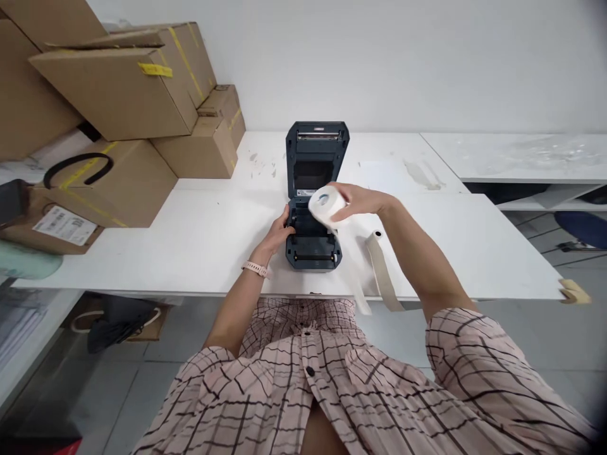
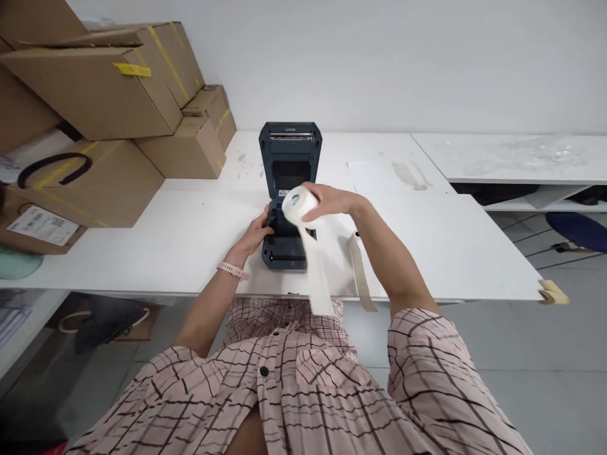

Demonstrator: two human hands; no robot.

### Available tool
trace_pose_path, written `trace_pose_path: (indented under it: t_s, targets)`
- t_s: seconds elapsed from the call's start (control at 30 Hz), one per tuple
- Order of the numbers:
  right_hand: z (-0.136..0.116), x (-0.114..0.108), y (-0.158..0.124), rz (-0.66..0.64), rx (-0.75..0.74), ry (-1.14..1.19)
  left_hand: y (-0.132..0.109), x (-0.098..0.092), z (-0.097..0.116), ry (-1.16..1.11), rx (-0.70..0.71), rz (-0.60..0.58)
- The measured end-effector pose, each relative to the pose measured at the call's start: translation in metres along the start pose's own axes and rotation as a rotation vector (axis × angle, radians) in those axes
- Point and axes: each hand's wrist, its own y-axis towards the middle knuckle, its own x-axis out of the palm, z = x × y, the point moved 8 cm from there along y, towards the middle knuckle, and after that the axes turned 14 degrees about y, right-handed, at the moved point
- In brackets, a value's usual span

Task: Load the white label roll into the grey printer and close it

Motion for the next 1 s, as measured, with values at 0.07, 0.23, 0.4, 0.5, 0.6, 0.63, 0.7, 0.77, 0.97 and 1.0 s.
trace_pose_path:
  t_s: [0.07, 0.23, 0.4, 0.5, 0.6, 0.63, 0.7, 0.77, 0.97, 1.0]
  targets:
    - [-0.013, 0.022, 0.017, -0.065, 0.063, -0.228, 0.001, 0.001, 0.0, -0.027, 0.003, -0.024]
    - [0.001, 0.05, 0.048, -0.172, 0.254, -0.52, 0.0, 0.005, -0.004, -0.064, -0.047, -0.1]
    - [0.029, 0.061, 0.064, -0.21, 0.313, -0.606, -0.001, 0.007, -0.009, -0.1, -0.073, -0.135]
    - [0.04, 0.067, 0.066, -0.221, 0.329, -0.586, -0.001, 0.009, -0.011, -0.1, -0.065, -0.174]
    - [0.033, 0.07, 0.055, -0.178, 0.245, -0.58, -0.001, 0.012, -0.012, -0.084, -0.056, -0.225]
    - [0.026, 0.072, 0.047, -0.151, 0.178, -0.579, -0.001, 0.012, -0.011, -0.077, -0.05, -0.229]
    - [0.009, 0.08, 0.023, -0.094, 0.022, -0.556, -0.002, 0.01, -0.009, -0.058, -0.037, -0.214]
    - [-0.004, 0.096, -0.008, -0.056, -0.103, -0.52, -0.004, 0.01, -0.007, -0.047, -0.026, -0.202]
    - [-0.008, 0.155, -0.07, 0.105, -0.122, -0.613, -0.012, 0.012, 0.0, -0.056, 0.007, -0.152]
    - [-0.008, 0.16, -0.072, 0.143, -0.107, -0.636, -0.012, 0.012, 0.001, -0.046, 0.011, -0.127]
